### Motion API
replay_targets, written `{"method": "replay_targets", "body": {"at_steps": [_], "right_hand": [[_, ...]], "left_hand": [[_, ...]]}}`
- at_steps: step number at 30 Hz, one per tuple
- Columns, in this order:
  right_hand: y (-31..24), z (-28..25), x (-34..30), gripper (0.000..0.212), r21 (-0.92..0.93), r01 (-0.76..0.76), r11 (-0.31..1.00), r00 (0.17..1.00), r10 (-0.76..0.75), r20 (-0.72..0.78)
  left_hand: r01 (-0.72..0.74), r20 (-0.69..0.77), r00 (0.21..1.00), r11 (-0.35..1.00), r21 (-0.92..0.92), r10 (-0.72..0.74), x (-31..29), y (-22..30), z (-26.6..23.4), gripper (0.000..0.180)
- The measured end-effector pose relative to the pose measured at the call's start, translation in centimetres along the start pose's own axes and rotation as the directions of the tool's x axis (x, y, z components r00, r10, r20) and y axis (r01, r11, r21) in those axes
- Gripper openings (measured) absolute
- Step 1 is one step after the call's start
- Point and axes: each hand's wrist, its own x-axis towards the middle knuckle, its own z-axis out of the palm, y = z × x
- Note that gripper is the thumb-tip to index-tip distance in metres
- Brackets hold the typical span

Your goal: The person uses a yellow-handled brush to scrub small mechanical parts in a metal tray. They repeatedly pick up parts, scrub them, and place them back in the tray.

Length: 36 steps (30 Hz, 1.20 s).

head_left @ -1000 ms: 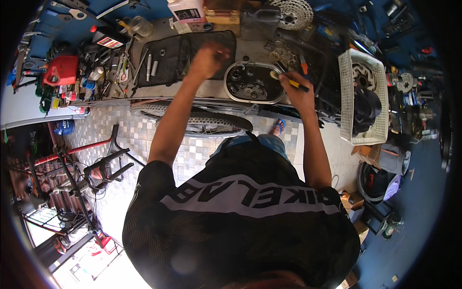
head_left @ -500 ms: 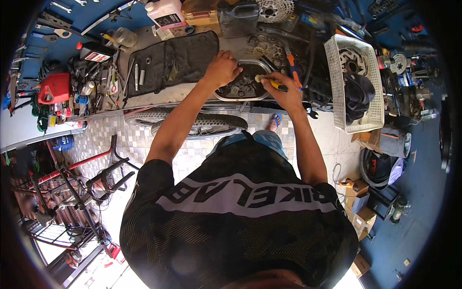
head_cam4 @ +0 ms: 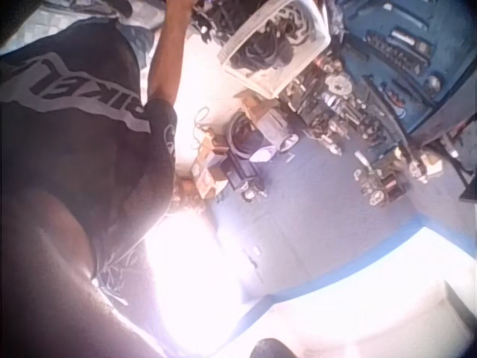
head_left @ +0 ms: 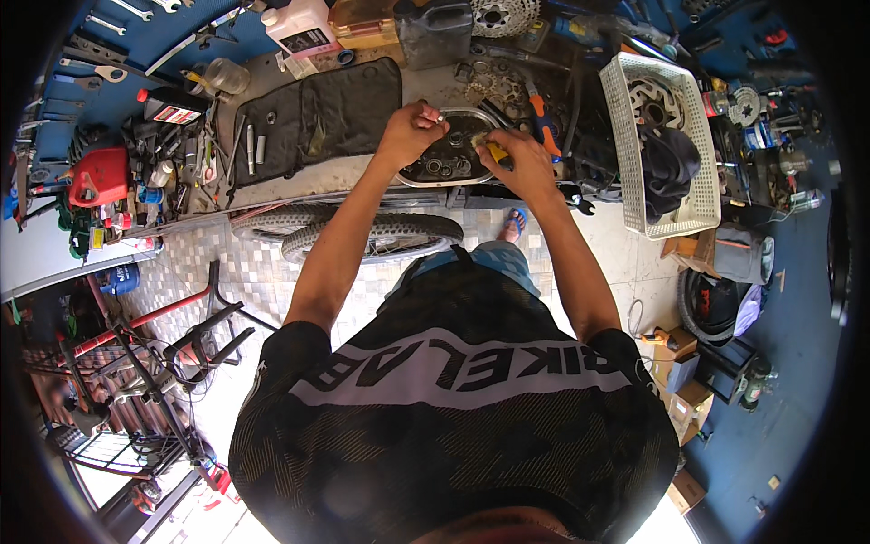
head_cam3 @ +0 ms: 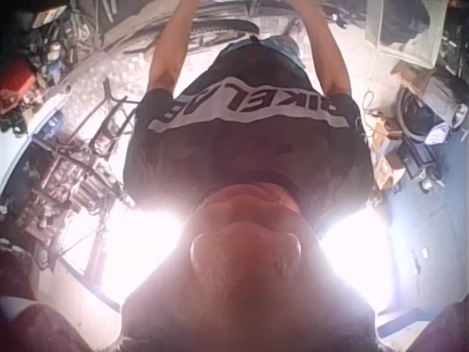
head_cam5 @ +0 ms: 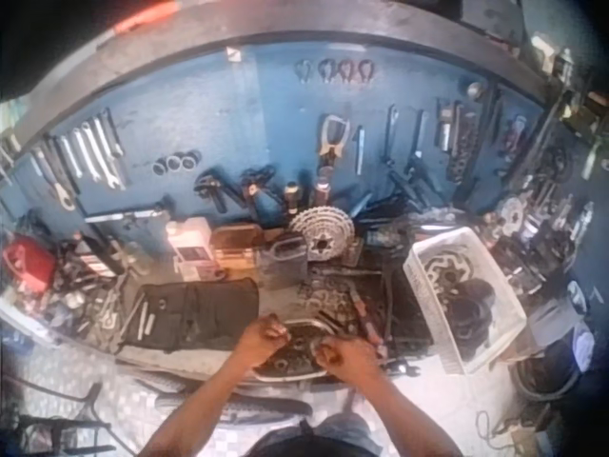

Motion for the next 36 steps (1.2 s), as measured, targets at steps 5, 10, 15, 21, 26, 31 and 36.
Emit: {"method": "replay_targets", "body": {"at_steps": [5,10,15,21,26,31,36], "right_hand": [[-0.8,0.8,0.5,0.029,0.185,-0.205,0.961,0.971,0.223,-0.083],[-4.0,1.4,1.8,0.029,0.677,-0.161,0.718,0.972,0.233,-0.016],[-4.2,0.2,1.6,0.031,0.443,-0.12,0.888,0.968,0.203,-0.145],[-4.6,0.2,1.4,0.028,0.395,-0.104,0.913,0.958,0.198,-0.206],[-5.9,0.0,1.5,0.029,0.328,-0.091,0.94,0.971,0.156,-0.179],[-6.8,-0.6,1.5,0.029,0.333,-0.043,0.942,0.957,0.134,-0.256],[-5.1,0.5,1.3,0.034,0.309,-0.03,0.95,0.958,0.116,-0.263]], "left_hand": [[0.147,-0.068,0.978,0.885,-0.442,-0.196,-1.6,0.7,1.4,0.022],[0.105,-0.081,0.984,0.888,-0.448,-0.158,-2.4,1.8,2.8,0.027],[0.074,-0.156,0.977,0.912,-0.404,-0.148,-3.0,1.4,2.6,0.03],[0.016,-0.2,0.977,0.96,-0.281,-0.074,-3.0,2.0,3.4,0.031],[-0.032,-0.233,0.972,0.997,-0.069,0.015,-2.7,1.3,3.3,0.029],[-0.057,-0.251,0.966,0.997,0.043,0.066,-3.0,1.6,3.5,0.027],[-0.065,-0.26,0.965,0.994,-0.089,0.04,-2.7,1.0,3.5,0.025]]}}
